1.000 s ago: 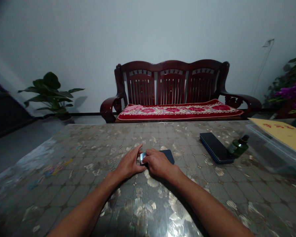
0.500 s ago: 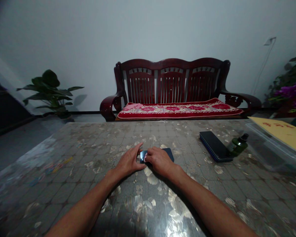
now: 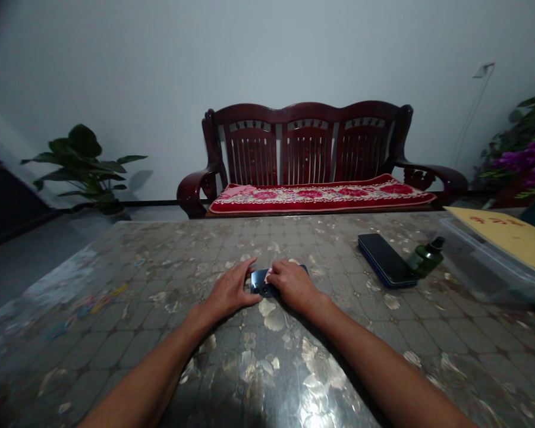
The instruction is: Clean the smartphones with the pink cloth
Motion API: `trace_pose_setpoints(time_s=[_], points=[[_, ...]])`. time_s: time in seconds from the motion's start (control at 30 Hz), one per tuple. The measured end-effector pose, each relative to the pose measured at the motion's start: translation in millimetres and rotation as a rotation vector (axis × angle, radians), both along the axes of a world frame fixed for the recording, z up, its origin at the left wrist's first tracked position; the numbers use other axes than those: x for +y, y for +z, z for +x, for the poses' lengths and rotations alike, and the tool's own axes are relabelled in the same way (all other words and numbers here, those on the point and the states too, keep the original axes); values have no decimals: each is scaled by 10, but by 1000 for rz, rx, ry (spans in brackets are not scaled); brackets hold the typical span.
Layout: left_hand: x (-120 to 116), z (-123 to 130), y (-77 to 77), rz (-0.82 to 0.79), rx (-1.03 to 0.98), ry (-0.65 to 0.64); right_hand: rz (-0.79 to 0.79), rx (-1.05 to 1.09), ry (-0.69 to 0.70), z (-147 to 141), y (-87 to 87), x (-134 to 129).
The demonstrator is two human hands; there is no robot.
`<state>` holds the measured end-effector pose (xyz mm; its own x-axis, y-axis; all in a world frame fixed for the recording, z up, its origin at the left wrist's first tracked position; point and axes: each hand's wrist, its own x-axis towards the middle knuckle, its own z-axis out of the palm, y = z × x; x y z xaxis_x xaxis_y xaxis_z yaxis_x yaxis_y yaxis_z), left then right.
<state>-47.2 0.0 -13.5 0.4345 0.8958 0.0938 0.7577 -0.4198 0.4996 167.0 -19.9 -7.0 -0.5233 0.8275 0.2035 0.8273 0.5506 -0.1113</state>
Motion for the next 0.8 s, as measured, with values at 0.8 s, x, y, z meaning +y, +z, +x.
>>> trace_pose_setpoints(time_s=[0.8], points=[[-4,16,24,11,9,2,-170,52,-404,43,131,-270]])
